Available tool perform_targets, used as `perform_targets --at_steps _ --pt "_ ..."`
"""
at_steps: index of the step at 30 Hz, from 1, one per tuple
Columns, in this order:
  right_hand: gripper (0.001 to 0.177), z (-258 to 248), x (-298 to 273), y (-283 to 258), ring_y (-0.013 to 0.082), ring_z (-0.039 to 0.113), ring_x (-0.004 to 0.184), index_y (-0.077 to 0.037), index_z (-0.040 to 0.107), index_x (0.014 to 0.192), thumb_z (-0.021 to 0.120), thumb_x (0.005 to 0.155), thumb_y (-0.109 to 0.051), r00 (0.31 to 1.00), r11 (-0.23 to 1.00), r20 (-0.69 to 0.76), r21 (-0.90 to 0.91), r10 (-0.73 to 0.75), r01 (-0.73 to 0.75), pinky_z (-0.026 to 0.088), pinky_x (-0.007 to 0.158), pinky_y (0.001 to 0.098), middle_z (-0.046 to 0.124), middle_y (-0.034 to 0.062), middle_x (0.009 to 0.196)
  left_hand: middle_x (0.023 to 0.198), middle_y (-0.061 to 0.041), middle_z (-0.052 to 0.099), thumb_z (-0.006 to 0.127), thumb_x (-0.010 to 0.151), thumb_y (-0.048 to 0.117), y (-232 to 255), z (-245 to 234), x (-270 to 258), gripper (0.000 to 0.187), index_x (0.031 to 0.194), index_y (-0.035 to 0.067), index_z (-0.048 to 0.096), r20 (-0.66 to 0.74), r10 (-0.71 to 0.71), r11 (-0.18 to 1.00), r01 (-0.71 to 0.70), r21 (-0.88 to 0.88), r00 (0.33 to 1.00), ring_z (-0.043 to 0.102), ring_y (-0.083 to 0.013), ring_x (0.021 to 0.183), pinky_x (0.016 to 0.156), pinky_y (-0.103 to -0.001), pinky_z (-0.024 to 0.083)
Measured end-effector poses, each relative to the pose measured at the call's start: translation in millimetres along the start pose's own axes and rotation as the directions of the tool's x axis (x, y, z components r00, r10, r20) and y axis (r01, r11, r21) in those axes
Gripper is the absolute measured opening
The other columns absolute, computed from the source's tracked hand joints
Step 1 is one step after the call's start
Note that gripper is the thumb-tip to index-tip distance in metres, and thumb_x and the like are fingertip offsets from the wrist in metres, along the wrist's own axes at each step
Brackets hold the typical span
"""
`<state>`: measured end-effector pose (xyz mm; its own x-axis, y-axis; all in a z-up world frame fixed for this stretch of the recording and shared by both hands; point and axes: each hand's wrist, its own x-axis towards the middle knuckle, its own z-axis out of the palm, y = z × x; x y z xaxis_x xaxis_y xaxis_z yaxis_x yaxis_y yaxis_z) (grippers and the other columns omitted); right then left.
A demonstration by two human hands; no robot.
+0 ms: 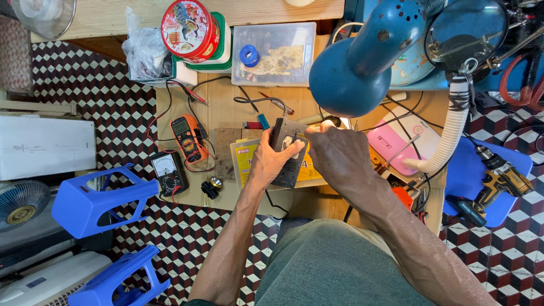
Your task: The person selects a screwdriver from a tool holder and uses it to unscrew and remove a small black electronic component from a workbench. The person then uses the screwdriver to adjust or scrape parts of the component's interior before placing it back on the bench.
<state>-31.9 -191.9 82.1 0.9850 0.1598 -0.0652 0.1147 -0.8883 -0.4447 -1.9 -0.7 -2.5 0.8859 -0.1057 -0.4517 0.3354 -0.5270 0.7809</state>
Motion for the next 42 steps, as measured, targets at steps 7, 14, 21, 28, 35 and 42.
perform_targets --at_steps 7,14,21,28,35,42 --pt "0.026 -1 4 1 0.0285 0.068 0.055 -0.005 0.070 0.082 0.065 0.095 -0.027 0.998 0.996 0.033 0.074 0.053 -0.055 0.052 0.053 0.0459 0.065 0.0116 0.058 0.125 -0.016 0.068 0.083 0.069 0.056 0 2 -1 0.100 0.143 0.000 0.047 -0.015 -0.002 1.000 0.003 0.027 1.000 0.068 -0.0246 0.112 0.094 -0.036 0.054" --pt "0.030 6 7 2 0.0310 0.068 0.056 -0.007 0.071 0.077 0.064 0.093 -0.031 0.998 0.997 -0.019 0.056 0.055 -0.054 0.051 0.054 0.0481 0.066 0.0137 0.058 0.127 -0.018 0.066 0.082 0.069 0.059 -6 4 2 0.102 0.144 0.001 0.045 -0.012 0.015 0.999 -0.014 0.045 1.000 0.067 -0.0270 0.115 0.096 -0.037 0.054" --pt "0.024 2 9 2 0.0303 0.069 0.058 -0.005 0.070 0.082 0.062 0.093 -0.025 0.995 0.994 0.067 0.077 0.076 -0.081 0.053 0.057 0.0487 0.067 0.0134 0.060 0.124 -0.019 0.067 0.082 0.069 0.057 -2 4 0 0.101 0.143 -0.001 0.046 -0.011 0.025 0.998 -0.025 0.058 1.000 0.069 -0.0268 0.111 0.094 -0.037 0.055" --pt "0.028 1 2 7 0.0333 0.073 0.067 -0.009 0.074 0.111 0.056 0.094 -0.023 0.936 0.934 0.270 0.213 0.227 -0.288 0.055 0.069 0.0482 0.070 0.0186 0.071 0.120 -0.016 0.070 0.085 0.071 0.047 8 -1 -7 0.090 0.138 -0.001 0.048 -0.018 0.065 0.993 -0.063 0.096 0.998 0.070 -0.0247 0.108 0.091 -0.036 0.056" --pt "0.037 19 3 23 0.0221 0.071 0.072 -0.016 0.073 0.121 0.061 0.086 -0.021 0.836 0.749 0.470 0.437 0.282 -0.498 0.055 0.066 0.0389 0.074 0.0147 0.084 0.126 -0.018 0.064 0.090 0.072 0.039 -2 -15 1 0.091 0.140 -0.001 0.044 0.074 0.192 0.960 -0.203 0.192 0.979 0.064 -0.0274 0.114 0.096 -0.039 0.051" --pt "0.030 35 21 29 0.0150 0.068 0.063 -0.008 0.079 0.109 0.061 0.087 -0.018 0.732 0.571 0.597 0.491 0.329 -0.658 0.051 0.060 0.0340 0.076 0.0088 0.074 0.121 -0.017 0.067 0.087 0.069 0.039 -2 -16 14 0.093 0.140 0.001 0.040 0.183 0.066 0.982 -0.096 0.164 0.981 0.066 -0.0256 0.113 0.098 -0.038 0.051"
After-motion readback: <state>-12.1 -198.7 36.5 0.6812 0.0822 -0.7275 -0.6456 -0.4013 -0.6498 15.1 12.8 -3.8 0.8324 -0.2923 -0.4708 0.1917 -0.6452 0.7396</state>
